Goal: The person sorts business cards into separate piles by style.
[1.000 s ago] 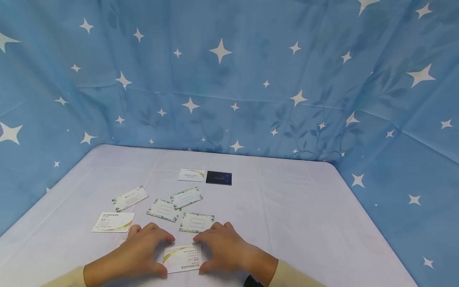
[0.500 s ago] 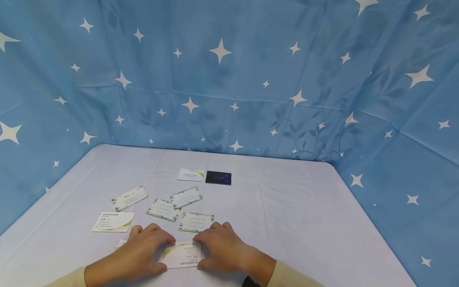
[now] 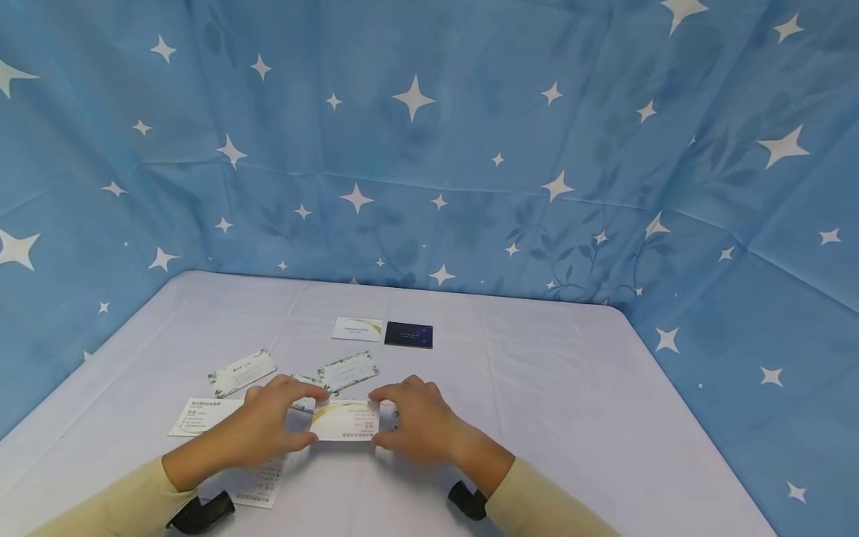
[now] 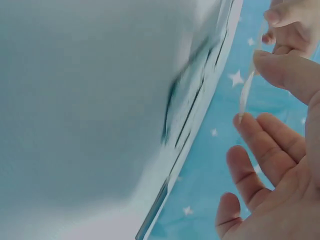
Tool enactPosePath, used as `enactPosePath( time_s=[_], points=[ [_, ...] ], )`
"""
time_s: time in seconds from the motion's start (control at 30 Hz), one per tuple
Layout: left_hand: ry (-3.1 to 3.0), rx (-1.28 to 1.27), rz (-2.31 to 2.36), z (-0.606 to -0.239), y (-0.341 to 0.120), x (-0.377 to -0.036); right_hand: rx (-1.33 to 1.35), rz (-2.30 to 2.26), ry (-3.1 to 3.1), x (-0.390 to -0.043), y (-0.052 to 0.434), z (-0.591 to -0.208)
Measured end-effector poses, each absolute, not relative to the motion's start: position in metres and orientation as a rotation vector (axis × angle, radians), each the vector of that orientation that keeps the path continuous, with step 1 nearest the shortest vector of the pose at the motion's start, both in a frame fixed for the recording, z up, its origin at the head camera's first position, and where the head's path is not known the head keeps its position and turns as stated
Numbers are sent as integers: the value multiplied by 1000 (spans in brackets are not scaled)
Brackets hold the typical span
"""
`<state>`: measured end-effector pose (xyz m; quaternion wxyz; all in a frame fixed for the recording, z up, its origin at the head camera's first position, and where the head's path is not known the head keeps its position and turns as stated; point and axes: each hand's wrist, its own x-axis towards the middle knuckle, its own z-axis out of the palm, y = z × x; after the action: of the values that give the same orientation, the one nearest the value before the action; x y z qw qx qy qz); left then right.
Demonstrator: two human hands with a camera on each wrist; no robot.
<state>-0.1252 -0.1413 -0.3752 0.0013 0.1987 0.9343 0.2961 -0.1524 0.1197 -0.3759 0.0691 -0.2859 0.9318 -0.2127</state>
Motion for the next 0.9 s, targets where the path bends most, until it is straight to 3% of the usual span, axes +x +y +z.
enactPosePath(
  time_s=[0.53, 0.9],
  points=[
    [2961, 636, 798, -376, -150, -239, -753, -702, 2906, -252, 104, -376],
    [2928, 553, 638, -375, -144, -287, -558, -669, 2903, -292, 90, -381]
  ],
)
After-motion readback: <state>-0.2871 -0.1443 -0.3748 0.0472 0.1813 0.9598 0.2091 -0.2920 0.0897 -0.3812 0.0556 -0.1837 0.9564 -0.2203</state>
